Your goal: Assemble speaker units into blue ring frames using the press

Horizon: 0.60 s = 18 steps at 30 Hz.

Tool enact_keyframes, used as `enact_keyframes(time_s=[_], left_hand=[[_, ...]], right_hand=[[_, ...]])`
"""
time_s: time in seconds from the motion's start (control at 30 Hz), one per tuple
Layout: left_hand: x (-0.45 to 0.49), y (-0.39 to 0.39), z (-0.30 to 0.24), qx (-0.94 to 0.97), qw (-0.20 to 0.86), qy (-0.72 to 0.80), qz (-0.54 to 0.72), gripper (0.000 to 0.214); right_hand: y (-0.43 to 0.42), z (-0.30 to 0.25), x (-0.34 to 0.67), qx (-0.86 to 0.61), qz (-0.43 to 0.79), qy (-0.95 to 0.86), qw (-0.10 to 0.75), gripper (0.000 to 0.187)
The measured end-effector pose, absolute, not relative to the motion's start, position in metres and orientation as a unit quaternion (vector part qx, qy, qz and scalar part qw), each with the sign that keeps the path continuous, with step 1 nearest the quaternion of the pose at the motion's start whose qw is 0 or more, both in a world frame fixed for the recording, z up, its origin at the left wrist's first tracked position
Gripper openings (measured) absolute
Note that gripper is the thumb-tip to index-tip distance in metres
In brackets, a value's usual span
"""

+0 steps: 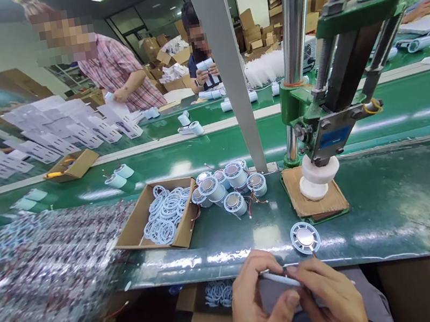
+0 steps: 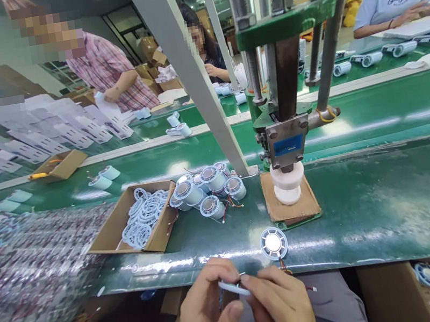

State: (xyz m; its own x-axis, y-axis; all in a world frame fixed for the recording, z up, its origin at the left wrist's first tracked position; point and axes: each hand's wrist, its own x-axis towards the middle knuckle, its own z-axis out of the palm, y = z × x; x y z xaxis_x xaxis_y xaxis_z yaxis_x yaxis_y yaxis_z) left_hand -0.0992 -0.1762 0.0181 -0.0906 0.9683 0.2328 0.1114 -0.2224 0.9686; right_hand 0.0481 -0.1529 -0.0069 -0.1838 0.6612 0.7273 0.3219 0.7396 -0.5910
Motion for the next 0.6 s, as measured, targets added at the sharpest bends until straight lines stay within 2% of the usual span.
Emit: enact_keyframes(time_s=[0.1,0.23,0.6], left_hand=[[-0.097,-0.174,0.022,0.562,0.411,0.484,0.53,0.029],[-0.09,-0.177,0.017,0.541,0.407,0.512,0.529,0.031],[-0.09,-0.181,0.018,0.48,0.467,0.512,0.538,0.037]], right_hand=[[-0.151,-0.006,0.045,-0.309,0.14,-0.759,0.555,0.034],[-0.15,-0.009,0.045,-0.327,0.169,-0.752,0.547,0.026],[-0.154,-0.008,0.052,-0.36,0.275,-0.721,0.524,0.022]])
